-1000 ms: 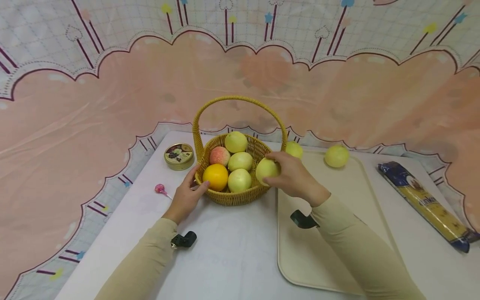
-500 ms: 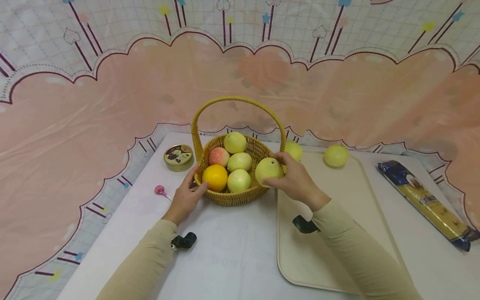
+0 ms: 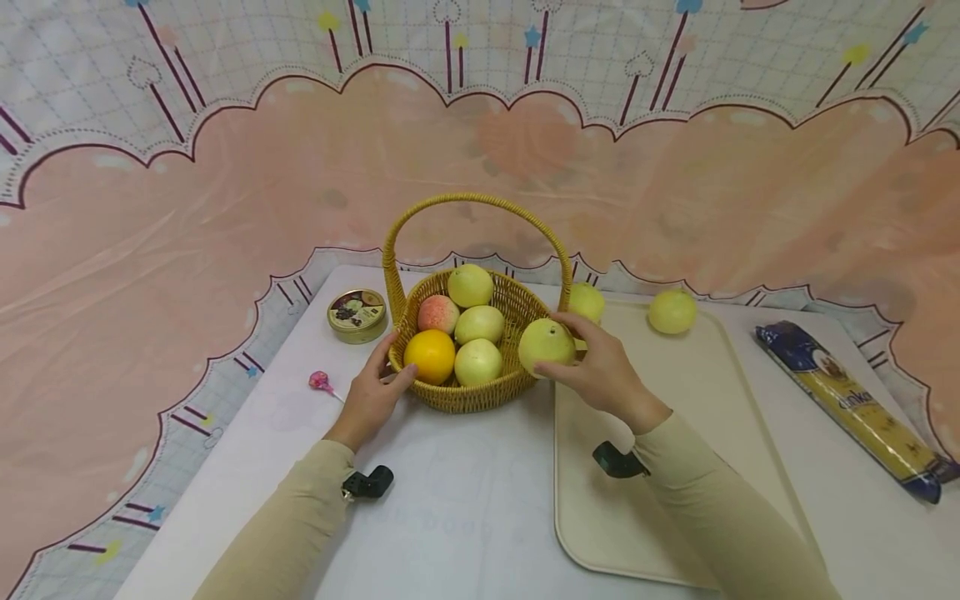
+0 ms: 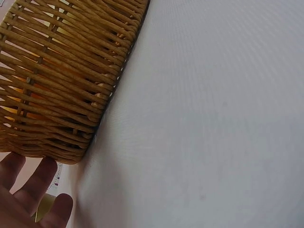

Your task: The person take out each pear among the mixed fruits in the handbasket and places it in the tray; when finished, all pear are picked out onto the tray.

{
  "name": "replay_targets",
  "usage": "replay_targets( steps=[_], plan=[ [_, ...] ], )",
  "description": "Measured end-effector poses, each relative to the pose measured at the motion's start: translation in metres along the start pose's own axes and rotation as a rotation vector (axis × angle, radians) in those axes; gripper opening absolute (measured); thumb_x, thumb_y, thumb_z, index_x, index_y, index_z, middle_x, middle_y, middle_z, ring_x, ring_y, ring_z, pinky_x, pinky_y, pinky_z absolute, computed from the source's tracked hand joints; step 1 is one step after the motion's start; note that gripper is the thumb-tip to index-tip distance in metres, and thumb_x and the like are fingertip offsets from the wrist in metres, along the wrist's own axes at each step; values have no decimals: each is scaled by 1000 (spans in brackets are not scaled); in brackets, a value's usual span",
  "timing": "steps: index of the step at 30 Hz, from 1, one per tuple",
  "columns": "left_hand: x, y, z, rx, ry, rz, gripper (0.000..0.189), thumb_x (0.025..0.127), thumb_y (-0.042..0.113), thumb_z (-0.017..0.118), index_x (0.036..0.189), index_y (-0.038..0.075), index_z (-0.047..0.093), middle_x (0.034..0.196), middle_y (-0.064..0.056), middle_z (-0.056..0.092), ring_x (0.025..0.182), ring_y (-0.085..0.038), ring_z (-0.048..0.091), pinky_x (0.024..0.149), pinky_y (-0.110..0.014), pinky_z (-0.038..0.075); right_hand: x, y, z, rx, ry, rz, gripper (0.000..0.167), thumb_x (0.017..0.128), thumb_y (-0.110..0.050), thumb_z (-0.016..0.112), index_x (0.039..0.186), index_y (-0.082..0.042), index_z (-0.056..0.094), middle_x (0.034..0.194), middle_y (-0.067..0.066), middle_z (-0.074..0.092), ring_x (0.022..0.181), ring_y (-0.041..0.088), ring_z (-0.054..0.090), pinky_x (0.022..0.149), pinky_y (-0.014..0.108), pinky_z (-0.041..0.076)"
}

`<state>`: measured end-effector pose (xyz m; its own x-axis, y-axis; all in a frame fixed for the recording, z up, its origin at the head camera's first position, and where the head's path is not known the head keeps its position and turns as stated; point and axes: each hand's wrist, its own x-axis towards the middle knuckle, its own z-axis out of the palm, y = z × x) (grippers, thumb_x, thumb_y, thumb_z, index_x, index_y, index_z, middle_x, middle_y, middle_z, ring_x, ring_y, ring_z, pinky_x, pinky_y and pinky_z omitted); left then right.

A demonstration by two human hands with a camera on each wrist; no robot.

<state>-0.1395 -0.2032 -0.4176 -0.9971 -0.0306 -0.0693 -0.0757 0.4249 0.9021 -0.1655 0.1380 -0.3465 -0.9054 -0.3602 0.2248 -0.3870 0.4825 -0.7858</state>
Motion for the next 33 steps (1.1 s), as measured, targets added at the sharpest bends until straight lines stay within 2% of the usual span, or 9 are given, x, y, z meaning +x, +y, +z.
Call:
replay_targets(
  steps=[10,19,25,26,29,32,33],
  plan=[
    [1,0,1,4,3,-9,73,101,44,57,161,28,19,163,-15,23,135,-40,42,108,-51,41,-22,16,-27,-61,62,7,71,82,-16,85,140,2,49,133,20,56,121,34,53,91,49,54],
    [0,0,0,0,7,-5,73,101,44,58,161,28,20,163,-16,23,135,-40,43,108,-52,41,-44,38,-57,-137,122,67,71,83,-17,84,140,5,48,133,24,55,122,39,52,92,53,53],
    [1,-2,0,-1,10,0,73,101,44,58,161,27,20,162,-16,24,135,-40,43,107,-52,42,-54,52,-72,-172,168,113,72,85,-22,82,141,5,47,134,24,54,122,39,51,90,51,53],
    [2,-2,1,-2,10,0,73,100,44,58,161,27,20,162,-16,25,135,-40,44,107,-52,42,-56,56,-74,-178,171,122,72,85,-23,82,141,5,47,134,24,54,122,39,51,89,47,54],
    [2,-3,1,-3,9,-3,73,100,44,58,161,27,21,162,-15,25,135,-39,44,107,-51,42,-58,68,-81,-179,170,151,74,87,-27,80,143,5,44,138,26,50,125,42,49,92,50,52],
    [2,-4,1,-3,8,-2,74,100,45,58,161,27,20,162,-16,25,134,-40,44,107,-51,42,-59,78,-87,-180,165,193,77,89,-31,78,145,7,41,141,30,46,128,47,46,95,57,48],
    [2,-3,1,-2,8,-2,74,100,45,58,161,27,20,162,-16,25,134,-40,44,107,-51,42,-59,80,-88,-179,167,205,79,89,-31,78,145,8,40,143,31,44,129,49,44,96,62,45]
  ],
)
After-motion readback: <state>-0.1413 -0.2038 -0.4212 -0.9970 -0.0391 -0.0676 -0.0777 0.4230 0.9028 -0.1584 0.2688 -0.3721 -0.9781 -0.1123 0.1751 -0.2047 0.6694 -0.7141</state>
